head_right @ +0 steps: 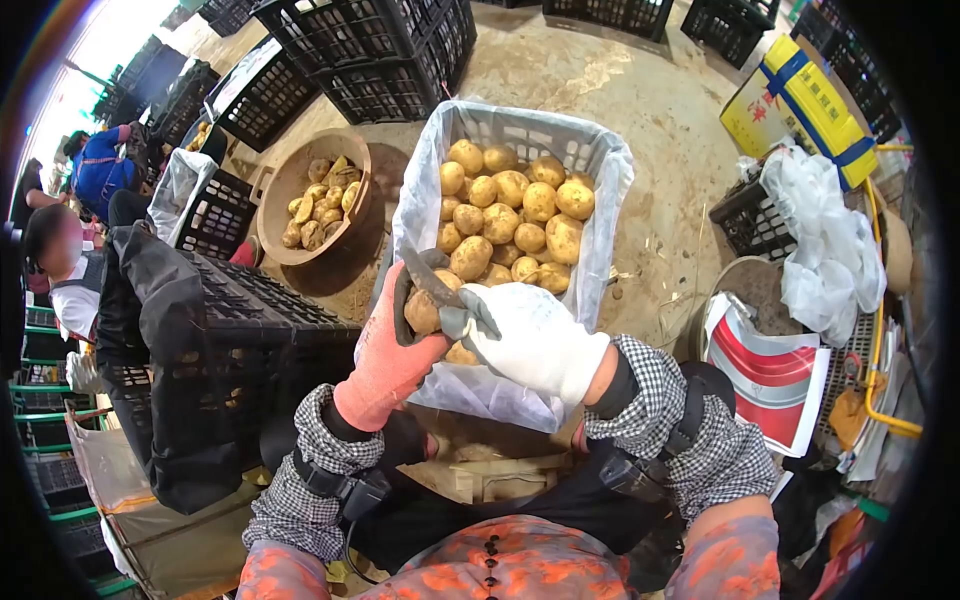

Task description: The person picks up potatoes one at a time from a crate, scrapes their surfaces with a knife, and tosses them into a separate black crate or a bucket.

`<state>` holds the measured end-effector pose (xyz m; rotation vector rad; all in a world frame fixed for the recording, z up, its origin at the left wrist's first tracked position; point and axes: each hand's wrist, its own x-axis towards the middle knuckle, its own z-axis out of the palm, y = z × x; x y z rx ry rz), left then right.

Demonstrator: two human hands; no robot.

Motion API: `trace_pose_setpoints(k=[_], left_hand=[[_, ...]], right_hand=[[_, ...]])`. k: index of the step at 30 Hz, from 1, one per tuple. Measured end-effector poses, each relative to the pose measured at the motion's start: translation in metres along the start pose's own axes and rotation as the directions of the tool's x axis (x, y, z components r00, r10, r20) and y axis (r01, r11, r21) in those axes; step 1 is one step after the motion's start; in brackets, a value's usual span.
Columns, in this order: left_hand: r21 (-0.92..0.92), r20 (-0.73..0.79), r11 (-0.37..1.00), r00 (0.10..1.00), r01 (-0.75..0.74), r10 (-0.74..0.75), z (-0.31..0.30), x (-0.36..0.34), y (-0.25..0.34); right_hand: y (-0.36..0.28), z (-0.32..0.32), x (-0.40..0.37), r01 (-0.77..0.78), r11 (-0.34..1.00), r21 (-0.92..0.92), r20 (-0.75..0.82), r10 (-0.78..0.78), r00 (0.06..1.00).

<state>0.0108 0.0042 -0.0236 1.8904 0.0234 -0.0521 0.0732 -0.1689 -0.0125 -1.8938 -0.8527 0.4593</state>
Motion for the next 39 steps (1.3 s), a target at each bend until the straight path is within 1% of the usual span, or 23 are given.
trace_pose_setpoints(k=[1,2,3,4,6,7,11,14,17,19,20,22,23,24,25,27,28,30,31,33,34,36,39], left_hand=[[-0.217,-0.011,0.974,0.997,0.07,-0.074,0.003,0.001,0.005],[-0.423,-0.005,0.897,0.989,0.13,-0.145,0.006,0.002,0.008],[-0.564,-0.03,0.819,0.989,0.104,-0.146,0.01,0.002,0.006],[-0.564,-0.031,0.82,0.989,0.102,-0.145,0.006,0.002,0.006],[-0.243,0.029,0.956,0.986,0.164,-0.162,-0.006,0.005,0.011],[-0.628,0.038,0.766,0.988,0.138,-0.147,-0.001,0.007,0.018],[-0.65,0.054,0.733,0.974,0.2,-0.218,0.004,0.006,0.016],[-0.667,0.022,0.739,0.994,0.093,-0.105,0.011,0.004,0.003],[-0.501,-0.071,0.865,0.997,-0.01,-0.029,0.013,0.001,0.001],[0.027,-0.109,0.988,0.982,-0.152,0.154,0.009,0.0,-0.003],[0.299,-0.088,0.931,0.965,-0.209,0.246,0.008,-0.001,-0.004],[0.275,-0.079,0.943,0.973,-0.187,0.216,0.008,-0.002,-0.004],[-0.018,-0.086,0.991,0.988,-0.132,0.13,0.009,-0.001,-0.005],[-0.309,-0.069,0.949,0.996,-0.067,0.048,0.009,0.001,-0.004],[-0.31,-0.072,0.948,0.996,-0.071,0.051,0.007,0.001,0.0],[-0.683,0.069,0.718,0.991,0.132,-0.116,0.001,0.001,0.015],[-0.684,0.067,0.718,0.991,0.129,-0.114,0.0,0.002,0.012],[-0.403,-0.059,0.912,0.997,-0.071,0.052,-0.002,0.004,0.004],[-0.403,-0.059,0.912,0.997,-0.07,0.05,-0.005,0.004,0.004],[0.261,-0.123,0.93,0.947,-0.258,0.297,-0.011,0.005,0.013],[0.26,-0.122,0.931,0.948,-0.256,0.295,-0.011,0.006,0.008],[0.321,-0.126,0.892,0.92,-0.317,0.372,-0.011,0.007,0.0],[0.289,-0.12,0.93,0.955,-0.226,0.27,-0.011,0.003,0.0]], right_hand=[[-0.004,-0.002,-0.001,-0.281,0.898,0.338,0.086,0.268,0.96],[-0.012,-0.005,0.0,-0.514,0.615,0.598,0.249,0.467,0.849],[-0.014,-0.005,0.0,-0.474,0.528,0.704,0.21,0.483,0.85],[-0.014,-0.006,0.0,-0.473,0.53,0.704,0.21,0.482,0.851],[-0.014,-0.01,0.001,-0.435,0.551,0.712,0.175,0.461,0.87],[-0.015,-0.01,0.001,-0.478,0.519,0.709,0.21,0.491,0.845],[-0.009,-0.007,-0.002,-0.452,0.529,0.719,0.196,0.469,0.861],[-0.014,-0.007,-0.001,-0.517,0.513,0.685,0.176,0.572,0.801],[-0.006,-0.005,-0.004,-0.527,0.558,0.641,0.18,0.558,0.81],[0.003,-0.005,-0.005,-0.323,0.921,0.219,0.099,0.308,0.946],[0.008,-0.004,-0.006,-0.323,0.92,0.22,0.1,0.308,0.946],[0.015,-0.001,-0.009,-0.212,0.957,0.197,0.025,0.211,0.977],[0.002,-0.002,-0.009,-0.439,0.686,0.581,0.181,0.417,0.891],[-0.001,-0.005,-0.007,-0.436,0.689,0.578,0.179,0.414,0.892],[-0.002,-0.008,-0.004,-0.443,0.63,0.638,0.169,0.448,0.878],[-0.01,-0.013,-0.001,-0.457,0.567,0.686,0.165,0.49,0.856],[-0.009,-0.013,-0.001,-0.456,0.569,0.684,0.165,0.488,0.857],[-0.005,-0.012,-0.001,-0.461,0.633,0.622,0.147,0.483,0.863],[-0.002,-0.012,-0.002,-0.462,0.632,0.622,0.148,0.484,0.863],[0.004,-0.011,-0.004,-0.118,0.957,0.266,0.035,0.112,0.993],[0.004,-0.01,-0.003,-0.12,0.956,0.268,0.036,0.114,0.993],[0.002,-0.005,-0.002,0.014,0.973,-0.231,0.044,-0.004,0.999],[0.008,0.003,-0.007,0.04,0.987,-0.154,0.031,-0.036,0.999]])
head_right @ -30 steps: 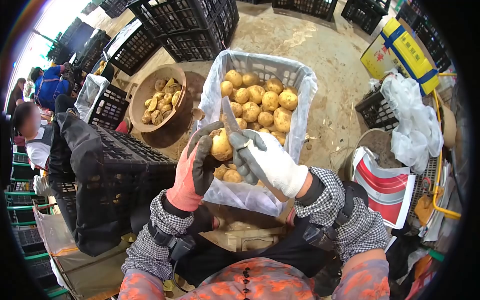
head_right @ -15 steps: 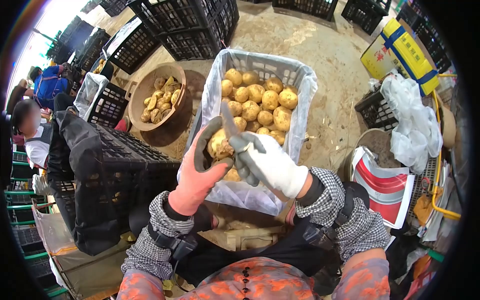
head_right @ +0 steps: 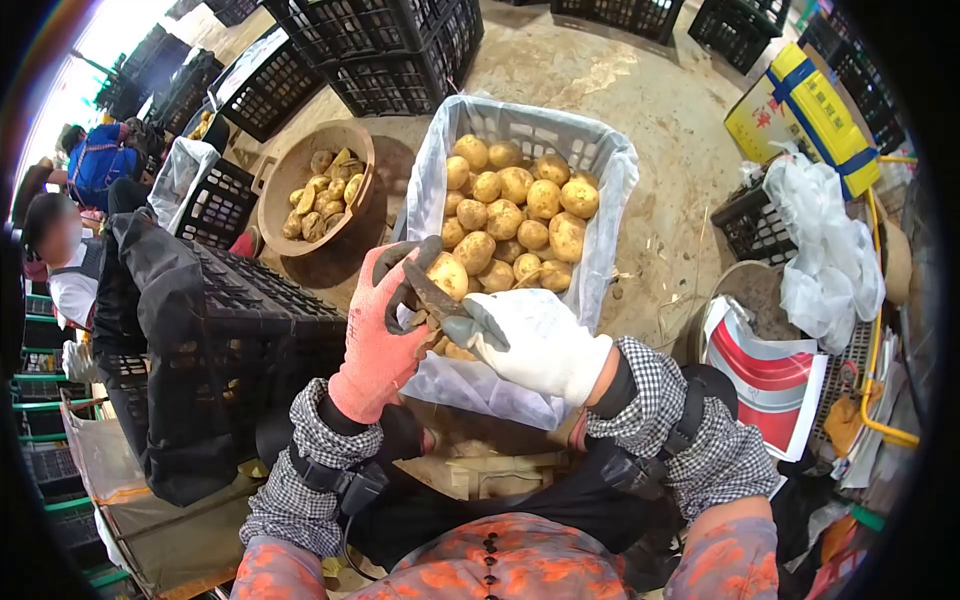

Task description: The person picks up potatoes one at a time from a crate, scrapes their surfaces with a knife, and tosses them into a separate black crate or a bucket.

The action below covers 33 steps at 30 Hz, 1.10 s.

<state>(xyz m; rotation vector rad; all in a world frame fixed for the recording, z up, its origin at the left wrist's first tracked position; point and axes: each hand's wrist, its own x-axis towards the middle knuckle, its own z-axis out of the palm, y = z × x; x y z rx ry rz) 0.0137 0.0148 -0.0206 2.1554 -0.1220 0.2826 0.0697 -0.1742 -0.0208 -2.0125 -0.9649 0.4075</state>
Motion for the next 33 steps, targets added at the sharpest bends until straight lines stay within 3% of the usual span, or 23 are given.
trace_pose_setpoints(k=[1,2,3,4,5,6,9,10,11,12,13,17,19,20,21,22,23,24,25,26,27,28,33], left_hand=[[-0.015,-0.002,1.0,1.0,0.016,-0.016,-0.001,0.0,-0.001],[-0.014,-0.001,1.0,1.0,0.01,-0.01,0.0,0.002,-0.001],[-0.283,0.025,0.952,0.993,0.114,-0.112,0.002,0.001,-0.001],[-0.528,0.073,0.822,0.976,0.211,-0.204,0.004,0.001,-0.001],[-0.53,0.067,0.822,0.976,0.209,-0.206,0.006,0.0,0.0],[-0.578,0.092,0.786,0.975,0.218,-0.203,0.008,-0.002,0.0],[-0.575,0.083,0.796,0.982,0.188,-0.171,0.006,0.0,0.004],[-0.301,0.036,0.948,0.994,0.106,-0.1,-0.001,0.002,0.008],[0.006,0.012,1.0,1.0,0.017,-0.017,-0.006,0.003,0.011],[0.066,-0.012,0.997,1.0,-0.025,0.026,-0.006,0.002,0.011],[0.065,-0.012,0.998,1.0,-0.024,0.025,-0.006,0.002,0.012],[0.158,-0.027,0.986,0.998,-0.05,0.055,-0.004,0.001,0.012],[0.196,-0.034,0.979,0.997,-0.064,0.072,-0.004,0.002,0.012],[0.232,-0.026,0.97,0.996,-0.073,0.081,-0.004,0.002,0.013],[0.268,-0.017,0.96,0.996,-0.081,0.089,-0.003,0.003,0.015],[0.268,-0.015,0.96,0.996,-0.082,0.09,-0.003,0.004,0.013],[0.205,-0.016,0.978,0.999,-0.026,0.03,-0.002,0.004,0.01],[0.142,-0.016,0.989,1.0,0.027,-0.025,-0.002,0.004,0.008],[0.143,-0.019,0.989,1.0,0.024,-0.022,-0.003,0.005,0.009],[-0.227,0.06,0.94,0.967,0.254,-0.247,-0.004,0.006,0.011],[-0.538,0.212,0.707,0.886,0.458,-0.413,-0.004,0.005,0.012],[-0.705,0.323,0.516,0.868,0.487,-0.377,-0.004,0.003,0.012],[-0.668,0.266,0.626,0.915,0.402,-0.304,0.006,-0.007,0.008]], right_hand=[[0.0,0.001,0.0,-0.035,0.992,0.12,-0.003,0.036,0.999],[-0.014,-0.002,-0.002,-0.387,0.703,0.596,0.177,0.355,0.918],[-0.018,-0.003,-0.001,-0.386,0.705,0.595,0.177,0.355,0.918],[-0.021,-0.004,-0.001,-0.411,0.563,0.717,0.212,0.385,0.898],[-0.024,-0.006,0.0,-0.421,0.401,0.813,0.253,0.407,0.877],[-0.028,-0.007,0.001,-0.432,0.373,0.821,0.261,0.427,0.865],[-0.022,-0.014,0.003,-0.479,0.409,0.777,0.284,0.452,0.846],[-0.021,-0.016,0.004,-0.455,0.422,0.784,0.262,0.44,0.859],[-0.02,-0.018,0.004,-0.454,0.42,0.786,0.26,0.441,0.859],[-0.02,-0.02,0.004,-0.443,0.523,0.728,0.243,0.407,0.88],[-0.019,-0.02,0.004,-0.424,0.619,0.661,0.231,0.37,0.9],[-0.017,-0.018,0.002,-0.419,0.744,0.52,0.242,0.342,0.908],[-0.014,-0.011,0.002,-0.261,0.87,0.418,0.083,0.249,0.965],[-0.008,-0.004,0.0,-0.105,0.975,0.194,-0.006,0.108,0.994],[-0.006,0.001,-0.001,0.05,0.997,-0.053,-0.058,-0.053,0.997],[-0.005,0.002,0.0,-0.023,0.998,0.055,0.025,0.021,0.999],[-0.008,0.0,-0.001,-0.024,0.998,0.057,0.025,0.022,0.999],[-0.012,-0.003,-0.001,-0.247,0.889,0.386,0.113,0.22,0.969],[-0.015,-0.006,-0.001,-0.441,0.631,0.638,0.26,0.363,0.895],[-0.018,-0.008,0.0,-0.433,0.507,0.745,0.244,0.396,0.885],[-0.018,-0.011,0.002,-0.439,0.507,0.742,0.237,0.414,0.879],[-0.015,-0.014,0.002,-0.447,0.562,0.696,0.236,0.409,0.882],[-0.011,-0.014,-0.001,-0.441,0.636,0.634,0.247,0.373,0.894]])
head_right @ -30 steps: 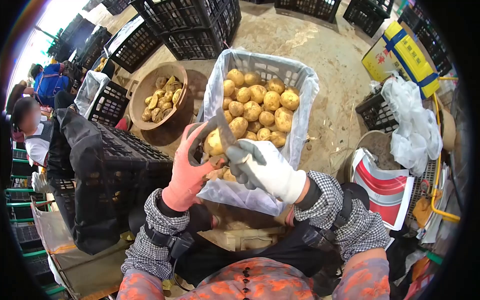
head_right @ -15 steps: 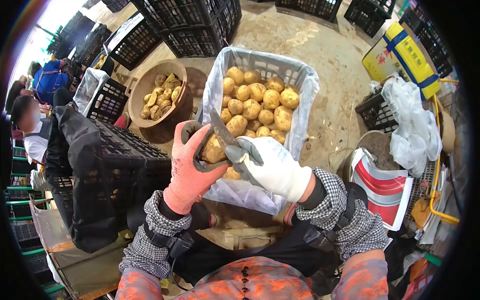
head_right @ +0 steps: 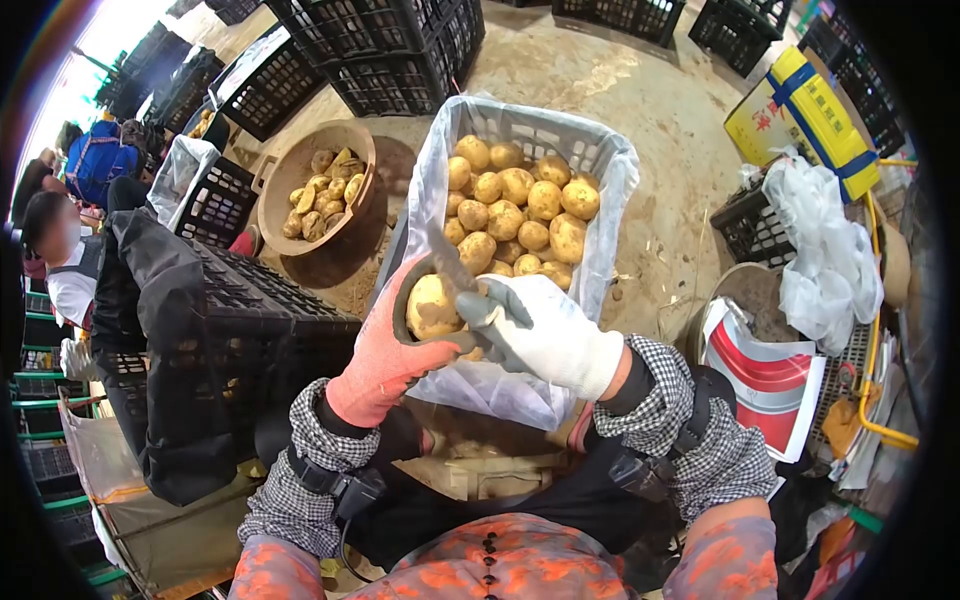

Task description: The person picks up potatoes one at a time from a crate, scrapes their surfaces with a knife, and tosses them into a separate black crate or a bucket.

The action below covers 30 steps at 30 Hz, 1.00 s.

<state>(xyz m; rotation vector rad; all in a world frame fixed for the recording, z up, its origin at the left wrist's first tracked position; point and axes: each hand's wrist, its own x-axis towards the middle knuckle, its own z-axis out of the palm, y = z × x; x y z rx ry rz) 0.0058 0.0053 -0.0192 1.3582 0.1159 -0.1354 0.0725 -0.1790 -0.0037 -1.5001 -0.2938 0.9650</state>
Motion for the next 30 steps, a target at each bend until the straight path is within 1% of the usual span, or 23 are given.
trace_pose_setpoints(k=[1,2,3,4,5,6,7,9,10,11,12,13,14,16,18,20,21,23,24,26,27,28,30], left_hand=[[0.297,0.006,0.951,0.996,-0.089,0.091,-0.006,0.002,-0.004],[0.566,0.04,0.808,0.984,-0.166,0.174,-0.009,0.003,-0.005],[0.566,0.041,0.808,0.985,-0.162,0.169,-0.01,0.002,-0.003],[0.675,0.064,0.71,0.974,-0.201,0.215,-0.009,0.001,0.001],[0.769,0.094,0.593,0.96,-0.237,0.263,-0.009,0.001,0.005],[0.769,0.096,0.593,0.96,-0.238,0.262,-0.008,0.0,0.007],[0.781,0.096,0.588,0.971,-0.209,0.217,-0.008,-0.002,0.008],[0.794,0.097,0.581,0.981,-0.18,0.17,-0.009,-0.002,0.009],[0.801,0.129,0.577,0.987,-0.159,0.093,-0.011,-0.002,0.009],[0.81,0.158,0.57,0.987,-0.14,0.017,-0.012,-0.001,0.008],[0.81,0.159,0.57,0.987,-0.139,0.015,-0.011,-0.003,0.006],[0.588,0.051,0.808,0.999,-0.027,-0.004,-0.009,-0.004,0.005],[0.291,-0.046,0.955,0.998,0.062,-0.051,-0.007,-0.003,0.005],[0.222,-0.014,0.975,1.0,0.002,0.001,-0.006,-0.001,0.006],[0.126,-0.007,0.987,0.995,-0.097,0.098,-0.006,-0.003,0.004],[0.131,-0.004,0.989,0.997,-0.071,0.072,-0.006,-0.005,0.009],[0.074,0.011,0.997,1.0,-0.003,0.003,-0.005,-0.007,0.012],[0.018,0.031,0.998,0.997,0.067,-0.067,-0.007,-0.008,0.014],[0.029,0.061,0.99,0.988,0.14,-0.141,-0.01,-0.007,0.013],[0.044,0.091,0.976,0.972,0.213,-0.216,-0.01,-0.009,0.012],[0.015,0.068,0.985,0.982,0.173,-0.174,-0.008,-0.009,0.011],[-0.015,0.043,0.992,0.991,0.128,-0.127,-0.006,-0.009,0.012],[-0.059,0.052,0.994,0.995,0.093,-0.09,-0.005,-0.009,0.015]], right_hand=[[0.002,-0.002,0.002,0.136,0.956,-0.259,0.045,-0.129,0.991],[0.002,-0.003,0.003,0.267,0.83,-0.49,0.121,-0.238,0.964],[-0.007,0.002,0.002,0.148,0.839,-0.524,0.079,-0.126,0.989],[-0.005,0.001,0.001,0.144,0.841,-0.521,0.076,-0.123,0.99],[-0.003,0.001,0.003,0.223,0.772,-0.595,0.095,-0.208,0.973],[-0.002,0.001,0.003,0.295,0.689,-0.661,0.123,-0.289,0.949],[-0.002,0.0,0.004,0.293,0.691,-0.661,0.122,-0.287,0.95],[-0.006,0.0,0.005,0.291,0.602,-0.744,0.264,-0.135,0.955],[-0.002,0.001,0.006,0.29,0.603,-0.744,0.264,-0.133,0.955],[0.004,0.003,0.009,0.307,0.6,-0.739,0.246,-0.185,0.952],[0.006,0.006,0.008,0.323,0.598,-0.734,0.224,-0.237,0.945],[0.002,0.007,0.001,0.17,0.926,-0.337,0.113,-0.139,0.984],[0.003,0.01,0.001,0.178,0.923,-0.341,0.114,-0.147,0.983],[0.005,0.014,0.004,-0.021,0.992,0.122,-0.074,0.03,0.997],[0.002,0.016,0.004,-0.018,0.992,0.123,-0.057,0.025,0.998],[0.004,0.018,0.004,-0.047,0.99,0.135,-0.044,0.054,0.998],[0.006,0.017,0.004,-0.054,0.989,0.135,-0.043,0.06,0.997],[0.009,0.012,0.004,0.047,0.991,-0.129,0.083,-0.036,0.996],[0.01,0.011,0.005,0.045,0.991,-0.127,0.084,-0.034,0.996],[0.011,0.011,0.005,0.195,0.929,-0.314,0.085,-0.177,0.981],[0.01,0.013,0.004,-0.017,0.997,-0.079,0.087,0.024,0.996],[0.006,0.015,0.005,-0.014,0.997,-0.081,0.085,0.021,0.996],[-0.002,0.022,0.007,-0.115,0.954,0.278,-0.117,0.152,0.981]])
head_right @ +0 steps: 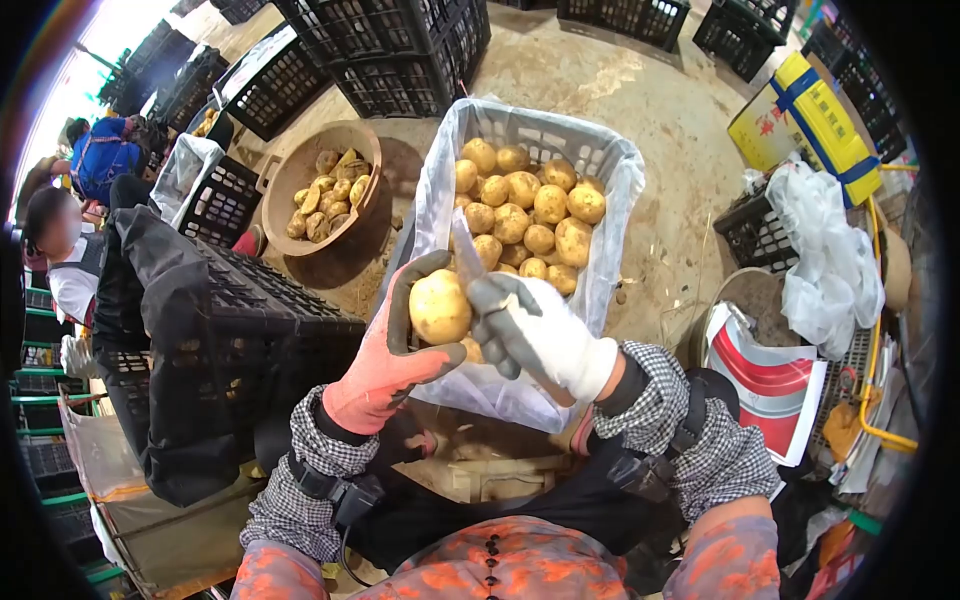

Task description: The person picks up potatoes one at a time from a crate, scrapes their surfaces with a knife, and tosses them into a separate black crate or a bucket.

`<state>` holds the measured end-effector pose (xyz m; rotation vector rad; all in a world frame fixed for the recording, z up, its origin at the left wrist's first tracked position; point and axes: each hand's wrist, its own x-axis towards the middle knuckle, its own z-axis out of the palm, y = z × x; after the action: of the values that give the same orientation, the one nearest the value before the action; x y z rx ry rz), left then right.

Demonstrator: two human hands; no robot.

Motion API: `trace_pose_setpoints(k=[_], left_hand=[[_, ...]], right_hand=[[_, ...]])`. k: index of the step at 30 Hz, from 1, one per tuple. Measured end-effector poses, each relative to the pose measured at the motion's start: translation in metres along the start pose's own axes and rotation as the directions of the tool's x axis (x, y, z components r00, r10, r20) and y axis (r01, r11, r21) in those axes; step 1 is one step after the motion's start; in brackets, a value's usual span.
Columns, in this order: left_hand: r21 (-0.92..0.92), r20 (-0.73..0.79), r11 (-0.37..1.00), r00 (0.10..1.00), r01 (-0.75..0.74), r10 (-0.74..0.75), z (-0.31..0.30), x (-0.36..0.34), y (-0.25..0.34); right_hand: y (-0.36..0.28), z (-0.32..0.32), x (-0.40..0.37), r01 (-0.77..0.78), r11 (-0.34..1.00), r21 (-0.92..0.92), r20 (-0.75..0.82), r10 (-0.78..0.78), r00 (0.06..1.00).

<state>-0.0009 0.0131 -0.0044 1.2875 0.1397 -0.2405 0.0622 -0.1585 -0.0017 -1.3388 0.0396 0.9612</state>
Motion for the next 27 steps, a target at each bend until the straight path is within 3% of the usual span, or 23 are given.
trace_pose_setpoints(k=[2,5,7,10,12,14,15,16,18,20,21,22,23,25,27], left_hand=[[-0.043,0.005,0.998,0.999,-0.039,0.039,0.001,0.0,0.002],[-0.055,-0.108,0.996,0.992,-0.066,0.06,0.0,0.001,-0.003],[0.456,-0.065,0.86,0.956,-0.228,0.288,-0.011,0.004,-0.014],[0.577,-0.109,0.774,0.915,-0.26,0.388,-0.008,0.004,-0.015],[0.602,-0.101,0.76,0.921,-0.245,0.377,-0.007,0.004,-0.012],[0.628,-0.096,0.744,0.927,-0.227,0.363,-0.007,0.004,-0.012],[0.655,-0.091,0.726,0.933,-0.207,0.348,-0.008,0.003,-0.013],[0.681,-0.088,0.708,0.938,-0.188,0.334,-0.008,0.004,-0.014],[0.706,-0.086,0.691,0.95,-0.155,0.301,-0.007,0.004,-0.014],[0.732,-0.084,0.67,0.96,-0.122,0.266,-0.008,0.005,-0.015],[0.623,-0.083,0.762,0.954,-0.177,0.289,-0.008,0.007,-0.017],[0.498,-0.09,0.836,0.945,-0.23,0.314,-0.009,0.008,-0.018],[0.497,-0.097,0.835,0.942,-0.234,0.322,-0.008,0.008,-0.014],[0.033,-0.088,0.997,0.994,-0.064,0.067,-0.003,0.004,-0.003],[0.021,-0.104,0.997,0.992,-0.068,0.07,0.002,0.003,0.0]], right_hand=[[0.003,-0.009,0.004,0.107,0.994,-0.036,-0.021,-0.108,0.994],[0.006,-0.018,0.002,0.161,0.982,-0.102,0.103,-0.15,0.983],[0.005,-0.009,-0.005,0.145,0.981,-0.132,0.128,-0.128,0.983],[-0.001,-0.011,-0.003,0.129,0.95,-0.285,0.164,-0.084,0.983],[-0.001,-0.012,-0.001,0.155,0.925,-0.346,0.162,-0.104,0.981],[0.002,-0.011,-0.001,0.339,0.747,-0.572,0.237,-0.245,0.94],[0.01,-0.014,0.003,0.489,0.538,-0.686,0.287,-0.418,0.862],[0.012,-0.014,0.002,0.487,0.54,-0.687,0.285,-0.417,0.863],[0.014,-0.014,0.002,0.505,0.266,-0.821,0.345,-0.473,0.811],[0.017,-0.014,0.004,0.494,0.337,-0.801,0.336,-0.429,0.838],[0.012,-0.009,-0.001,0.288,0.797,-0.53,0.15,-0.246,0.958],[0.007,-0.005,-0.005,-0.021,0.995,-0.096,0.078,0.029,0.997],[0.001,-0.001,-0.008,-0.021,0.997,-0.068,0.079,0.027,0.997],[0.003,-0.003,-0.006,-0.016,0.998,-0.06,0.092,0.022,0.996],[0.003,-0.003,-0.005,-0.004,0.999,-0.033,0.084,0.006,0.996]])
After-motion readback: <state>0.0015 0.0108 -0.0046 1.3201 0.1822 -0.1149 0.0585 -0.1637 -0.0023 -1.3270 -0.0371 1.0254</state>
